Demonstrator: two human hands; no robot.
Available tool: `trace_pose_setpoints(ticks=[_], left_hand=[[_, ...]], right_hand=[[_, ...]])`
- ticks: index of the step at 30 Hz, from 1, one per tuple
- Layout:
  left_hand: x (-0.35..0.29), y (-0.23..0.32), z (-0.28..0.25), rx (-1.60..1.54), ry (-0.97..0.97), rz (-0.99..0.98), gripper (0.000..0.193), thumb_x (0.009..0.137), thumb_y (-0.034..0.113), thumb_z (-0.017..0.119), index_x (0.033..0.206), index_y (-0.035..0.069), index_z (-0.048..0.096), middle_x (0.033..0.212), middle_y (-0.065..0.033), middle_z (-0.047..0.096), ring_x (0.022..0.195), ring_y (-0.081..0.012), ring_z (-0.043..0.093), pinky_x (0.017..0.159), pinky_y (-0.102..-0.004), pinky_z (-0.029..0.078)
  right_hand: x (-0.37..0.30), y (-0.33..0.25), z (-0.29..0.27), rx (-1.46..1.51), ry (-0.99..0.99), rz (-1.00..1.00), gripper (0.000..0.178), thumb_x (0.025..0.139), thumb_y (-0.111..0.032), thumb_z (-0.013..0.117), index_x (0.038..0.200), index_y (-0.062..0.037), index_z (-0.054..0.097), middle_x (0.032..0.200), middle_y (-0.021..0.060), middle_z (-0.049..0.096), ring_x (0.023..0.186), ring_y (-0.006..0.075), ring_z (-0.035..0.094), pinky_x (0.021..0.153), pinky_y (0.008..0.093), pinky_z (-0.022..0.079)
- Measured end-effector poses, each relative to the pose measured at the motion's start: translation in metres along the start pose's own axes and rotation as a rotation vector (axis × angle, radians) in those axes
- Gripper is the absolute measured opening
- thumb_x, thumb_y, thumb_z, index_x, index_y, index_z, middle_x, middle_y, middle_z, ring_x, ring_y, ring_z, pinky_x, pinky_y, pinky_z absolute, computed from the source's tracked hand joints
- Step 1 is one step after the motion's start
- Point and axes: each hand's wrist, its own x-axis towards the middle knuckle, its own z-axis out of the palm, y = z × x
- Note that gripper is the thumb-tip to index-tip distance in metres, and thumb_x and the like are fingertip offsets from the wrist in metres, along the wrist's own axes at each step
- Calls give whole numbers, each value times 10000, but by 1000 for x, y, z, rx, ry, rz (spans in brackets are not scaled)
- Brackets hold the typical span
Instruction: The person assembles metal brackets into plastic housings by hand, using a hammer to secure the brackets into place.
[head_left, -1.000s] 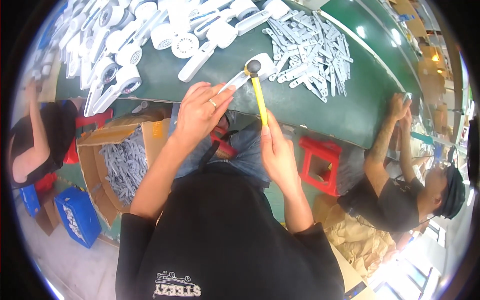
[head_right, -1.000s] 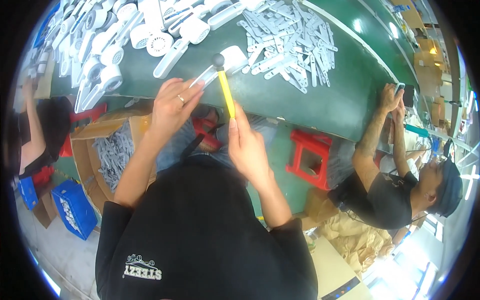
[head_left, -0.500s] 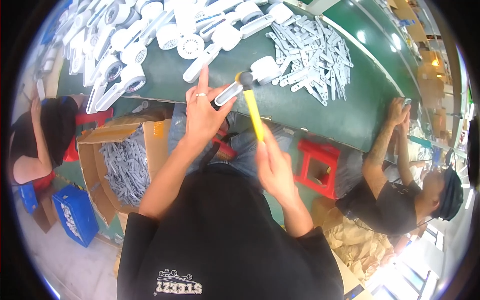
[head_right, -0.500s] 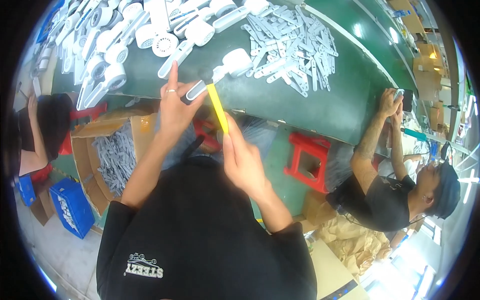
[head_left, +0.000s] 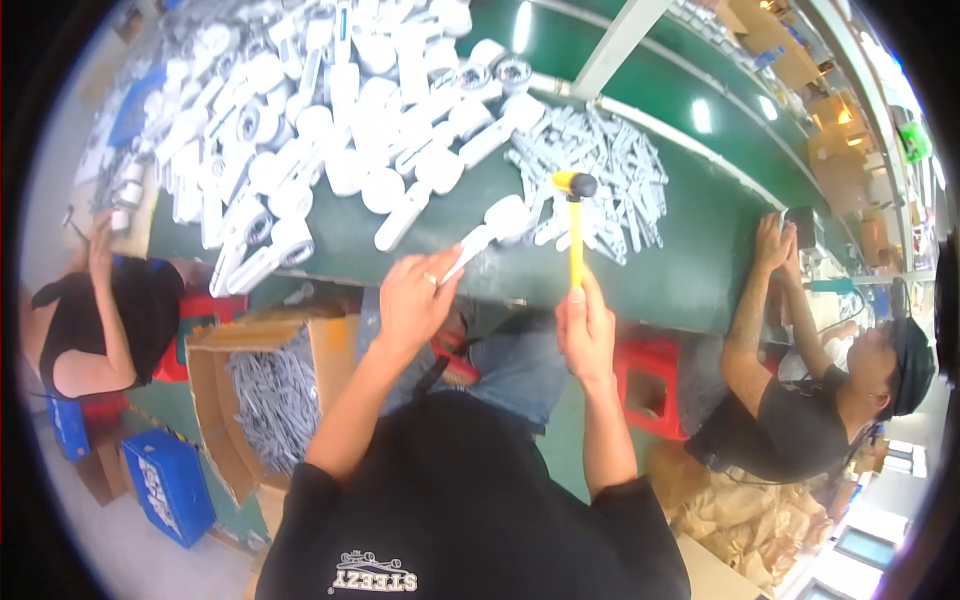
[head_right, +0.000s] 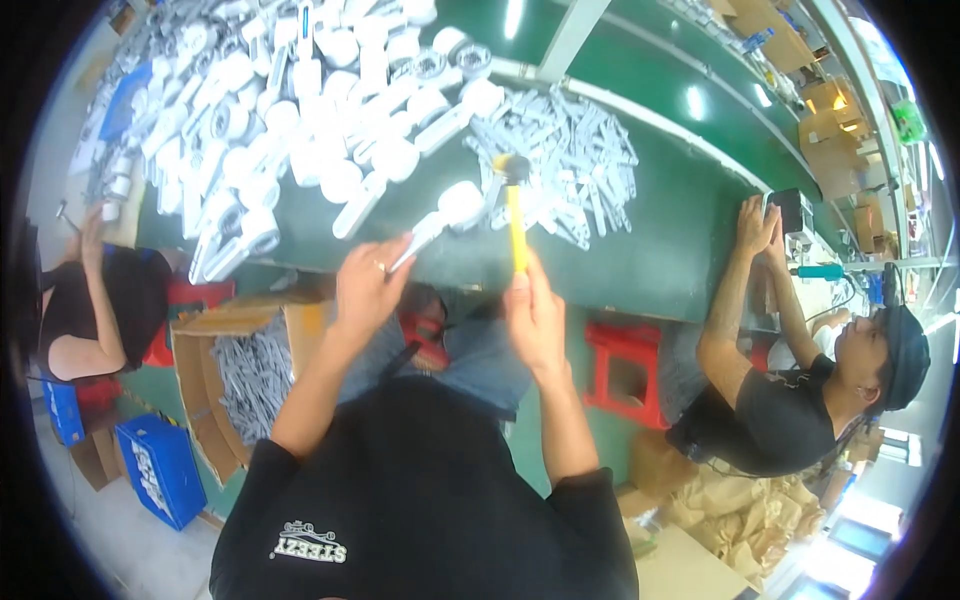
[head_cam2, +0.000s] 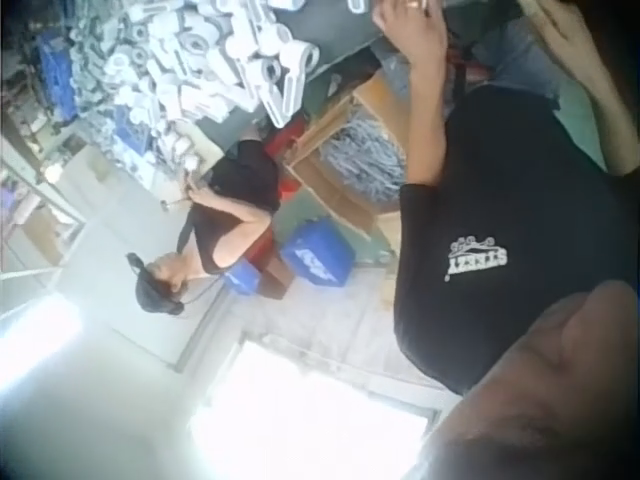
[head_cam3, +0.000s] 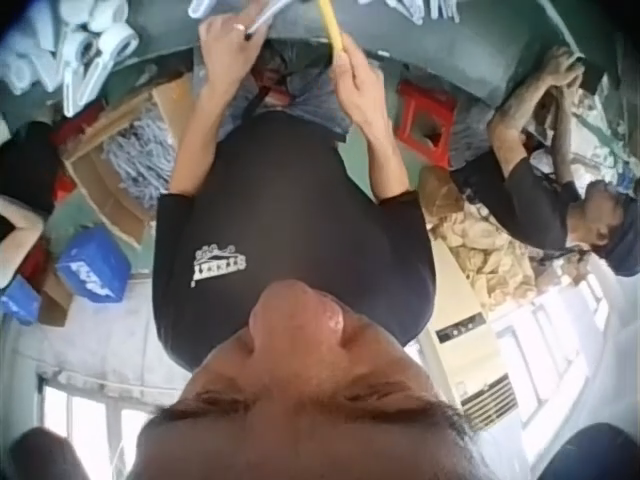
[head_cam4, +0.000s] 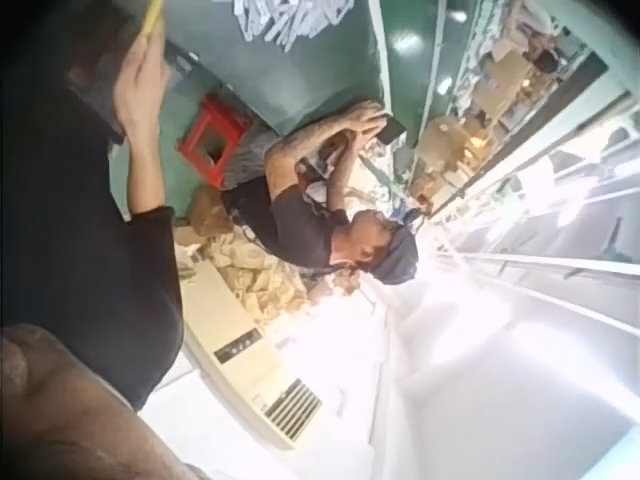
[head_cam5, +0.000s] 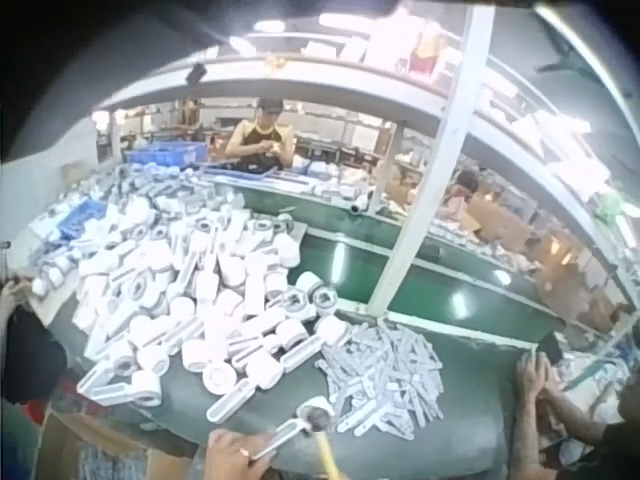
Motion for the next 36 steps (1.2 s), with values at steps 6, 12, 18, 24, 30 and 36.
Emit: trace_pose_setpoints(ticks=[6, 12, 18, 24, 30, 36], left_hand=[[31, 26, -43, -206, 142, -197, 316, 886, 60, 824, 1202, 63, 798, 1035, -120, 796, 878, -220, 719, 723, -323, 575], [138, -2, -59, -520, 138, -624, 405, 987, 273, 772, 1328, 56, 746, 902, -11, 711, 683, -78, 547, 639, -253, 462], [331, -105, -20, -881, 200, -592, 514, 1018, 296, 721, 1394, -46, 651, 1074, -30, 708, 784, -98, 585, 704, -276, 534], [489, -221, -17, -296, 213, -507, 489, 894, 232, 678, 1308, -23, 728, 956, -125, 779, 771, -202, 720, 728, -341, 585], [576, -321, 30, 422, 137, -257, 298, 818, 243, 653, 1011, 67, 795, 992, -233, 767, 953, -404, 752, 830, -503, 587], [606, -421, 83, 617, 133, -136, 288, 824, 247, 632, 956, 56, 802, 1054, -214, 762, 991, -405, 741, 893, -509, 596]], right_hand=[[41, 42, -32, 142, 139, 49, 438, 1164, -284, 440, 1565, -113, 479, 684, -40, 462, 488, 48, 409, 415, 244, 369], [59, 53, -50, 323, 289, 125, 452, 1158, -290, 441, 1559, -85, 472, 678, -28, 475, 466, 53, 417, 399, 254, 357], [63, 78, -56, 380, 335, 182, 508, 1157, -356, 447, 1591, -94, 428, 710, -10, 488, 469, 70, 438, 396, 248, 391], [57, 95, -53, 459, 375, 135, 460, 1162, -327, 427, 1553, -85, 447, 696, 8, 498, 459, 84, 460, 395, 267, 409], [51, 95, -55, 484, 379, 208, 444, 1157, -333, 438, 1534, -106, 487, 661, 14, 504, 454, 92, 470, 410, 276, 418], [81, 104, -44, 413, 459, 227, 441, 1135, -367, 507, 1448, -57, 515, 696, -9, 539, 484, 79, 463, 444, 246, 398]])
